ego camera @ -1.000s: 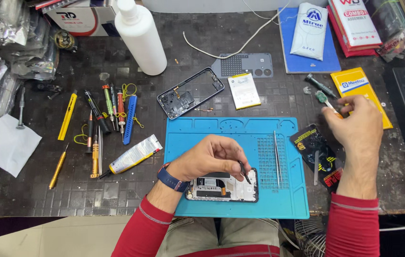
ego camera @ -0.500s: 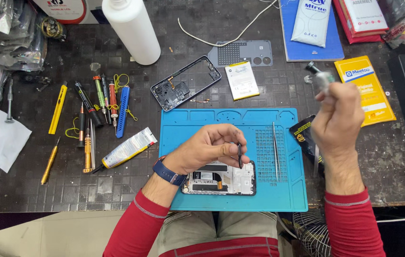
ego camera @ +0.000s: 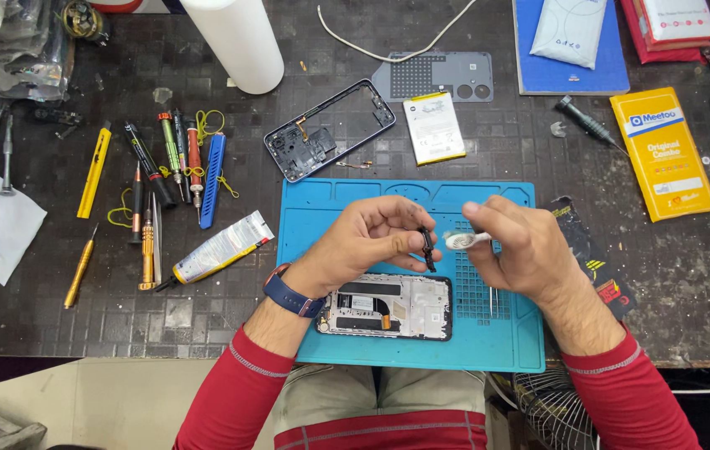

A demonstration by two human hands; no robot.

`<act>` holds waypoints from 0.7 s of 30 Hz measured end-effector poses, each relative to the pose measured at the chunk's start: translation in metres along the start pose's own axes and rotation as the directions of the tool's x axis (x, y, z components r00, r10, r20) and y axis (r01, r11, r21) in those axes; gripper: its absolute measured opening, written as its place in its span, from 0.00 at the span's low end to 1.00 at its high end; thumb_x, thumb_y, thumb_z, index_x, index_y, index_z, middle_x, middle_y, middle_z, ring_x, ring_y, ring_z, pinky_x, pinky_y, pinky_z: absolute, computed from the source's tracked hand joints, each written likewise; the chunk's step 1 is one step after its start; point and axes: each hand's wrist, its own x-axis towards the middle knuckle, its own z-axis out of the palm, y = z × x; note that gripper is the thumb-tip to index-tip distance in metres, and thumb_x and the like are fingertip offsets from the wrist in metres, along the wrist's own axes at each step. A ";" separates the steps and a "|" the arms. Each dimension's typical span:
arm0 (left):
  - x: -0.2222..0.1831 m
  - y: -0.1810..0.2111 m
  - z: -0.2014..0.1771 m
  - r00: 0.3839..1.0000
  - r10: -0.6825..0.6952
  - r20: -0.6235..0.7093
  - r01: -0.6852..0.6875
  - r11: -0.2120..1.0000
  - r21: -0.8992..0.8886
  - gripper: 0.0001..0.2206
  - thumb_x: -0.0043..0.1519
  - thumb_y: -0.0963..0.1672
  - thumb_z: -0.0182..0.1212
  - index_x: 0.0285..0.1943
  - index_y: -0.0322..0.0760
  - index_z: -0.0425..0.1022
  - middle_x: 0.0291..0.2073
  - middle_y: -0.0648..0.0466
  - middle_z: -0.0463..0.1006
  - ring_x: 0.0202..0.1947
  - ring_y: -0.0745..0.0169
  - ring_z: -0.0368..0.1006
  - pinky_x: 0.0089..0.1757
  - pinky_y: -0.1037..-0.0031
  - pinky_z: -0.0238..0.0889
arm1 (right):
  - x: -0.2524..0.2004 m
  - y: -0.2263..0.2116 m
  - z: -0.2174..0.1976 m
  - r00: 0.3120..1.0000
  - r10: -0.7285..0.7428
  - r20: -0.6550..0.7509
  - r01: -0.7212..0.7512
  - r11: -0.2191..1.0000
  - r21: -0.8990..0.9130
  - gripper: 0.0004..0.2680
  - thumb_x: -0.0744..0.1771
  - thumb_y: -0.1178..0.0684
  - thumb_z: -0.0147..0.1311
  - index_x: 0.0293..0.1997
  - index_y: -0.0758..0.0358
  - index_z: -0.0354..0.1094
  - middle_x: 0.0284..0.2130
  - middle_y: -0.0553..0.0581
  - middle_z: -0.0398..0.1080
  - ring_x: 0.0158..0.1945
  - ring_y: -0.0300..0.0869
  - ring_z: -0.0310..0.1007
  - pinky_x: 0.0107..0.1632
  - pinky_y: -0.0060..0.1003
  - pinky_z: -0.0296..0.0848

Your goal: The person uses tweezers to remove a small component from a disassembled mobile phone, then uses fingers to reposition internal parts and connectors. The person continues to adjust components inside the phone chassis on a blue work mat.

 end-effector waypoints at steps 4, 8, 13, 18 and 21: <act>0.001 -0.001 0.000 1.000 -0.004 -0.012 0.005 1.000 0.025 0.12 0.67 0.40 0.62 0.57 0.26 0.72 0.46 0.48 0.80 0.49 0.57 0.81 0.49 0.67 0.79 | 0.000 0.000 0.002 0.996 -0.076 0.052 0.080 0.995 -0.060 0.22 0.62 0.66 0.60 0.59 0.54 0.57 0.38 0.55 0.69 0.32 0.45 0.72 0.31 0.38 0.70; 0.000 -0.002 -0.001 0.999 0.009 -0.041 -0.006 0.998 0.065 0.11 0.67 0.39 0.61 0.56 0.27 0.73 0.46 0.48 0.80 0.47 0.58 0.81 0.49 0.67 0.79 | 0.003 -0.004 0.004 0.994 -0.050 0.102 0.062 0.992 -0.111 0.22 0.61 0.64 0.64 0.58 0.52 0.64 0.36 0.54 0.69 0.30 0.43 0.72 0.30 0.37 0.71; 0.001 -0.002 -0.002 0.999 0.031 -0.044 -0.028 0.998 0.060 0.10 0.67 0.38 0.61 0.55 0.27 0.74 0.46 0.48 0.80 0.47 0.59 0.81 0.49 0.67 0.79 | 0.006 -0.005 0.000 0.992 -0.069 0.108 0.079 0.993 -0.085 0.23 0.59 0.65 0.63 0.58 0.52 0.65 0.35 0.53 0.69 0.30 0.43 0.72 0.30 0.37 0.71; -0.001 -0.001 -0.001 0.999 0.022 -0.046 -0.019 0.998 0.061 0.10 0.66 0.38 0.61 0.55 0.26 0.74 0.45 0.47 0.81 0.47 0.57 0.82 0.49 0.67 0.79 | 0.005 -0.002 0.000 0.993 -0.075 0.090 0.086 0.988 -0.127 0.23 0.59 0.66 0.62 0.58 0.53 0.66 0.35 0.52 0.69 0.31 0.43 0.72 0.31 0.37 0.71; -0.003 0.002 -0.001 0.995 0.039 -0.089 -0.029 0.994 0.107 0.10 0.66 0.37 0.62 0.54 0.25 0.75 0.44 0.46 0.81 0.46 0.58 0.82 0.48 0.67 0.80 | 0.004 -0.003 0.000 0.990 -0.107 0.089 0.114 0.990 -0.088 0.22 0.59 0.65 0.64 0.57 0.53 0.67 0.34 0.52 0.69 0.28 0.42 0.70 0.28 0.37 0.69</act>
